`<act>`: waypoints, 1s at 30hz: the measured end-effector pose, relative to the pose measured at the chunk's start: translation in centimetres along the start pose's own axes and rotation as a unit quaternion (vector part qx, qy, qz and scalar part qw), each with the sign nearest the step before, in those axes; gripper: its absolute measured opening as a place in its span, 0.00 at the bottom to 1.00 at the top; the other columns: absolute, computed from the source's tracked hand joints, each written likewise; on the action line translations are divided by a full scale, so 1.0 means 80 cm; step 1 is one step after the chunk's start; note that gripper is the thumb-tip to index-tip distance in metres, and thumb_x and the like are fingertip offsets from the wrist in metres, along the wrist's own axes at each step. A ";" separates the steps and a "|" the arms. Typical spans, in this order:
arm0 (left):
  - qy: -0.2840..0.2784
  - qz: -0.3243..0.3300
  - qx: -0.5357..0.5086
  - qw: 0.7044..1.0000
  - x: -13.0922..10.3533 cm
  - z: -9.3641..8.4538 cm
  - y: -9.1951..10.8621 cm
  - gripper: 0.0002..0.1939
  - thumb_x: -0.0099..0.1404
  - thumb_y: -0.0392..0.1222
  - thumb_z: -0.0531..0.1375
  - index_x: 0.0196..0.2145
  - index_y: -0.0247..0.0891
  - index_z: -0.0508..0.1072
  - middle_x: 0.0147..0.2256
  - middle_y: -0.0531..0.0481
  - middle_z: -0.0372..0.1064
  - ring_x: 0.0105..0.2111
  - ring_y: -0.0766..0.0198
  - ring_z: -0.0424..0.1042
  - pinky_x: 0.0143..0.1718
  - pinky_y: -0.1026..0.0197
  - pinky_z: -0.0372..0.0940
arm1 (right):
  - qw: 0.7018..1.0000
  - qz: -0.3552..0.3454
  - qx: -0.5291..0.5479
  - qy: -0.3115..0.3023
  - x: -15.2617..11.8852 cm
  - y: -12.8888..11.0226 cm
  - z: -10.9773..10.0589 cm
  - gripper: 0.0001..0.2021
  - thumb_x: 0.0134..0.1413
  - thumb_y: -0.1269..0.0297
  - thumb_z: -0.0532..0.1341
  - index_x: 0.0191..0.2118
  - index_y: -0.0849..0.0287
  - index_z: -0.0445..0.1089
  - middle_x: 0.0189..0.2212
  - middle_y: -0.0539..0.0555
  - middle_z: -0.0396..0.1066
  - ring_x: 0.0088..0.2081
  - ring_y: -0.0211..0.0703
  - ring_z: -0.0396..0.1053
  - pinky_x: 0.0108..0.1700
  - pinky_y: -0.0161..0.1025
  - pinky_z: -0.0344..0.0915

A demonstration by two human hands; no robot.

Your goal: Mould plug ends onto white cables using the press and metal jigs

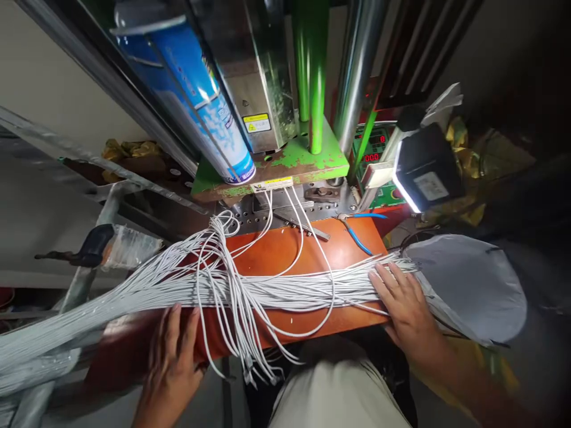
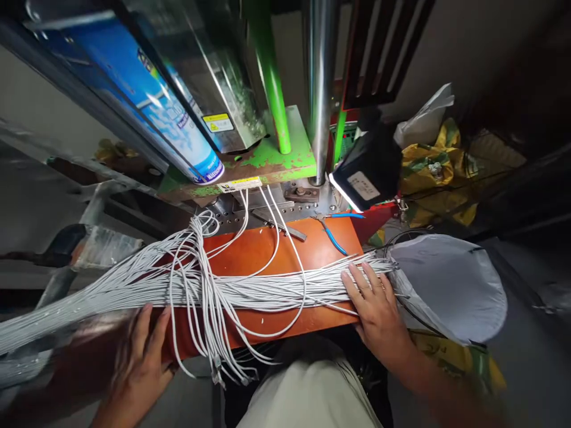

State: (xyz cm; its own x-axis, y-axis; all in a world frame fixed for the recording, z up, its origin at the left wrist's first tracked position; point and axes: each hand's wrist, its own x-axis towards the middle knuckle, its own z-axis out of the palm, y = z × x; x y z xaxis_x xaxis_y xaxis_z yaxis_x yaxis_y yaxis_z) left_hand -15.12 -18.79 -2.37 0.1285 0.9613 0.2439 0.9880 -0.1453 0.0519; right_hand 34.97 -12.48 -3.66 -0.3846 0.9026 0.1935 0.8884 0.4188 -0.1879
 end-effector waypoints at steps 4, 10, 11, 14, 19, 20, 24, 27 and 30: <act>0.013 0.046 -0.039 0.998 0.013 -0.060 -0.004 0.37 0.72 0.41 0.57 0.74 0.55 0.52 0.71 0.44 0.57 0.67 0.36 0.62 0.65 0.30 0.61 | 0.999 -0.039 0.023 -0.008 0.005 -0.010 -0.023 0.41 0.63 0.51 0.66 0.74 0.59 0.50 0.73 0.65 0.54 0.74 0.66 0.47 0.72 0.67 0.47; -0.019 0.212 -0.189 0.959 0.090 -0.060 0.133 0.21 0.73 0.31 0.57 0.61 0.44 0.70 0.53 0.45 0.74 0.54 0.55 0.74 0.56 0.53 0.71 | 0.992 -0.059 0.113 0.008 0.045 -0.041 -0.024 0.14 0.64 0.66 0.65 0.53 0.58 0.68 0.63 0.63 0.66 0.63 0.60 0.63 0.67 0.60 0.57; -0.042 0.210 -0.174 0.961 0.109 -0.050 0.151 0.18 0.74 0.31 0.56 0.58 0.42 0.71 0.53 0.43 0.73 0.53 0.54 0.74 0.55 0.51 0.71 | 0.991 -0.058 0.123 0.010 0.052 -0.045 -0.021 0.12 0.63 0.68 0.66 0.51 0.58 0.68 0.62 0.63 0.68 0.61 0.60 0.65 0.65 0.59 0.60; -0.110 0.207 -0.146 0.961 0.159 -0.026 0.177 0.05 0.73 0.33 0.58 0.42 0.40 0.74 0.45 0.45 0.71 0.45 0.54 0.72 0.47 0.51 0.71 | 0.988 -0.061 0.141 0.018 0.065 -0.047 -0.017 0.11 0.62 0.70 0.67 0.49 0.58 0.68 0.58 0.63 0.70 0.59 0.59 0.66 0.61 0.58 0.64; -0.122 0.243 -0.181 0.945 0.185 -0.020 0.166 0.07 0.73 0.31 0.57 0.36 0.40 0.70 0.41 0.47 0.70 0.42 0.56 0.69 0.45 0.52 0.67 | 0.984 -0.057 0.169 -0.018 0.077 -0.040 -0.030 0.11 0.63 0.66 0.68 0.49 0.56 0.69 0.55 0.61 0.71 0.55 0.57 0.67 0.58 0.55 0.66; -0.107 0.239 -0.205 0.943 0.184 -0.023 0.162 0.08 0.74 0.31 0.55 0.36 0.40 0.69 0.41 0.47 0.70 0.42 0.56 0.70 0.45 0.53 0.67 | 0.983 -0.055 0.171 -0.024 0.082 -0.039 -0.034 0.14 0.62 0.64 0.68 0.51 0.57 0.69 0.56 0.61 0.70 0.56 0.58 0.66 0.58 0.54 0.65; 0.021 0.107 -0.336 0.936 0.194 -0.031 0.129 0.06 0.77 0.35 0.53 0.41 0.41 0.69 0.36 0.50 0.73 0.37 0.62 0.74 0.42 0.59 0.68 | 0.983 -0.068 0.157 -0.067 0.112 -0.042 -0.040 0.26 0.55 0.55 0.74 0.56 0.58 0.70 0.55 0.62 0.69 0.56 0.60 0.65 0.59 0.55 0.64; 0.217 -0.047 -0.384 0.896 0.228 -0.026 0.097 0.03 0.76 0.42 0.56 0.43 0.41 0.67 0.29 0.55 0.70 0.28 0.66 0.73 0.36 0.62 0.69 | 0.974 -0.094 0.148 -0.141 0.144 -0.053 -0.031 0.25 0.54 0.48 0.74 0.53 0.56 0.74 0.47 0.59 0.72 0.49 0.57 0.69 0.52 0.51 0.67; 0.278 -0.094 -0.388 0.874 0.269 -0.013 0.070 0.09 0.75 0.45 0.57 0.48 0.39 0.67 0.26 0.57 0.68 0.23 0.68 0.70 0.29 0.65 0.68 | 0.962 -0.104 0.168 -0.189 0.172 -0.070 -0.020 0.23 0.56 0.48 0.73 0.53 0.55 0.75 0.44 0.58 0.74 0.47 0.55 0.72 0.47 0.46 0.66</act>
State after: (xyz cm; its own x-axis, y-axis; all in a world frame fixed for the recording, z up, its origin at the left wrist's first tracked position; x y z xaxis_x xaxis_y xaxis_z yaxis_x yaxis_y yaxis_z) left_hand -6.93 0.88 4.15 -0.3046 0.7545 0.5813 0.6036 -0.3192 0.7306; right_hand 25.11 -2.56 1.61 -0.6649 0.7412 -0.0920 0.6764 0.5453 -0.4952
